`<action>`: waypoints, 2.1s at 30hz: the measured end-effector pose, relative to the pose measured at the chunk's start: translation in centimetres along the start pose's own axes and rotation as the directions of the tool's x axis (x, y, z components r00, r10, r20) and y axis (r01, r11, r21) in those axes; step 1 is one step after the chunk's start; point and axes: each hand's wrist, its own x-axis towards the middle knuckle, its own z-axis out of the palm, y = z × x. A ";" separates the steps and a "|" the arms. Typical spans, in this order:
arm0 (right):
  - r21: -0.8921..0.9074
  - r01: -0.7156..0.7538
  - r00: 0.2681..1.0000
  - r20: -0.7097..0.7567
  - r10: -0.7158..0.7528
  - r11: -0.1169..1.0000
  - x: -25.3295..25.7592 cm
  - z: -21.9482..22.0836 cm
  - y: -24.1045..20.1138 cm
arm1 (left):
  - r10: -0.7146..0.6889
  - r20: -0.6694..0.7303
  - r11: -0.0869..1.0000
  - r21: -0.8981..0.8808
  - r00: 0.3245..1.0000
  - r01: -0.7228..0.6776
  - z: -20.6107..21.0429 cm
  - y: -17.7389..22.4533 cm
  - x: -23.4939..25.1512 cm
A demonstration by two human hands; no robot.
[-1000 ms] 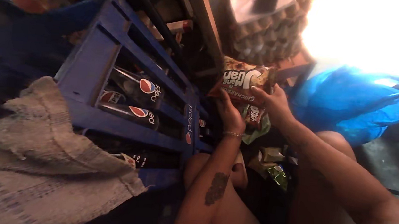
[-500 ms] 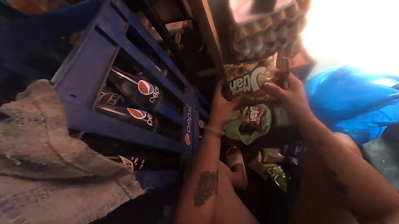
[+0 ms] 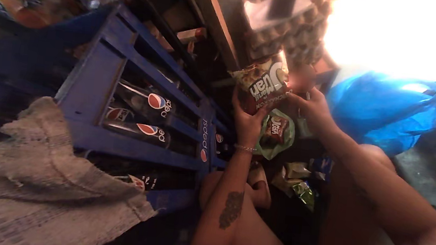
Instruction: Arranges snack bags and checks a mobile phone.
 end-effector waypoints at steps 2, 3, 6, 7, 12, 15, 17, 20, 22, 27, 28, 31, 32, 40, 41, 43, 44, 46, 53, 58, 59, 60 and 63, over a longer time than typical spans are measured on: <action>0.034 0.021 1.000 -0.007 -0.021 0.999 0.1 0.1 0.2 | -0.014 0.013 1.000 -0.021 1.000 0.015 0.0 0.0 0.0; 0.047 0.031 1.000 -0.002 -0.030 0.998 0.1 0.1 0.2 | -0.016 0.012 0.999 -0.031 1.000 0.016 0.1 0.1 0.0; 0.066 0.027 0.999 0.017 -0.028 0.997 0.0 0.1 0.1 | 0.003 0.005 0.999 -0.049 1.000 -0.003 0.1 0.1 0.0; 0.065 0.021 1.000 0.020 -0.022 0.998 -0.1 0.1 0.1 | 0.008 0.001 0.998 -0.056 1.000 -0.008 0.1 0.1 0.0; 0.094 0.054 0.999 -0.013 -0.053 0.994 -0.1 0.5 0.1 | -0.157 -0.022 0.964 -0.222 0.987 0.148 0.6 0.5 0.0; 0.118 0.100 0.994 -0.051 -0.094 0.988 -0.1 0.7 0.1 | -0.367 0.064 0.850 -0.382 0.928 0.363 1.2 1.0 -0.9; 0.131 0.142 0.988 -0.075 -0.133 0.981 -0.1 0.5 0.2 | -0.518 0.239 0.733 -0.370 0.821 0.571 1.3 0.8 -1.4; 0.149 0.175 0.978 -0.140 -0.155 0.973 0.1 0.3 0.1 | -0.612 0.522 0.603 -0.178 0.594 0.778 1.3 0.4 -1.7; 0.148 0.202 0.970 -0.166 -0.177 0.968 0.3 0.0 0.0 | -0.621 0.587 0.569 -0.119 0.520 0.814 1.5 0.6 -1.7; 0.165 0.282 0.955 -0.142 -0.260 0.945 0.1 -0.5 0.0 | -0.568 0.690 0.550 -0.089 0.450 0.830 1.2 0.8 -1.8; 0.165 0.291 0.953 -0.136 -0.270 0.943 0.2 -0.5 0.1 | -0.556 0.708 0.546 -0.083 0.435 0.834 1.1 0.9 -1.8; 0.169 0.294 0.953 -0.131 -0.274 0.941 0.2 -0.5 0.0 | -0.559 0.664 0.548 -0.153 0.496 0.822 1.2 1.2 -2.0; 0.170 0.292 0.953 -0.136 -0.271 0.941 0.2 -0.5 -0.1 | -0.580 0.598 0.552 -0.211 0.553 0.807 1.4 1.4 -2.0; 0.156 0.221 0.972 -0.118 -0.204 0.963 0.1 0.2 0.0 | -0.614 0.390 0.585 -0.359 0.686 0.727 1.1 1.4 -1.7; 0.154 0.213 0.973 -0.119 -0.196 0.965 0.1 0.3 0.0 | -0.619 0.361 0.595 -0.364 0.698 0.716 1.3 1.4 -1.8; 0.145 0.208 0.974 -0.118 -0.192 0.967 0.1 0.3 0.1 | -0.619 0.318 0.618 -0.368 0.718 0.695 1.5 1.5 -1.9; 0.143 0.205 0.975 -0.118 -0.189 0.968 0.1 0.3 0.2 | -0.612 0.302 0.633 -0.366 0.731 0.682 1.5 1.6 -1.9; 0.149 0.205 0.975 -0.115 -0.189 0.967 0.2 0.4 0.3 | -0.597 0.292 0.655 -0.359 0.747 0.665 1.4 1.7 -1.8; 0.155 0.218 0.974 -0.093 -0.206 0.963 0.3 0.1 0.3 | -0.528 0.357 0.698 -0.335 0.771 0.633 1.2 1.9 -1.5; 0.168 0.225 0.974 -0.077 -0.214 0.960 0.3 0.0 0.3 | -0.482 0.335 0.759 -0.301 0.809 0.577 1.2 1.7 -1.4; 0.171 0.219 0.975 -0.079 -0.208 0.961 0.3 0.0 0.3 | -0.461 0.332 0.780 -0.292 0.823 0.554 1.2 1.7 -1.4; 0.177 0.213 0.976 -0.082 -0.201 0.961 0.2 0.0 0.2 | -0.435 0.331 0.800 -0.283 0.837 0.528 1.2 1.6 -1.4; 0.206 0.205 0.978 -0.083 -0.192 0.957 0.2 0.0 0.2 | -0.369 0.320 0.847 -0.271 0.873 0.457 1.1 1.6 -1.5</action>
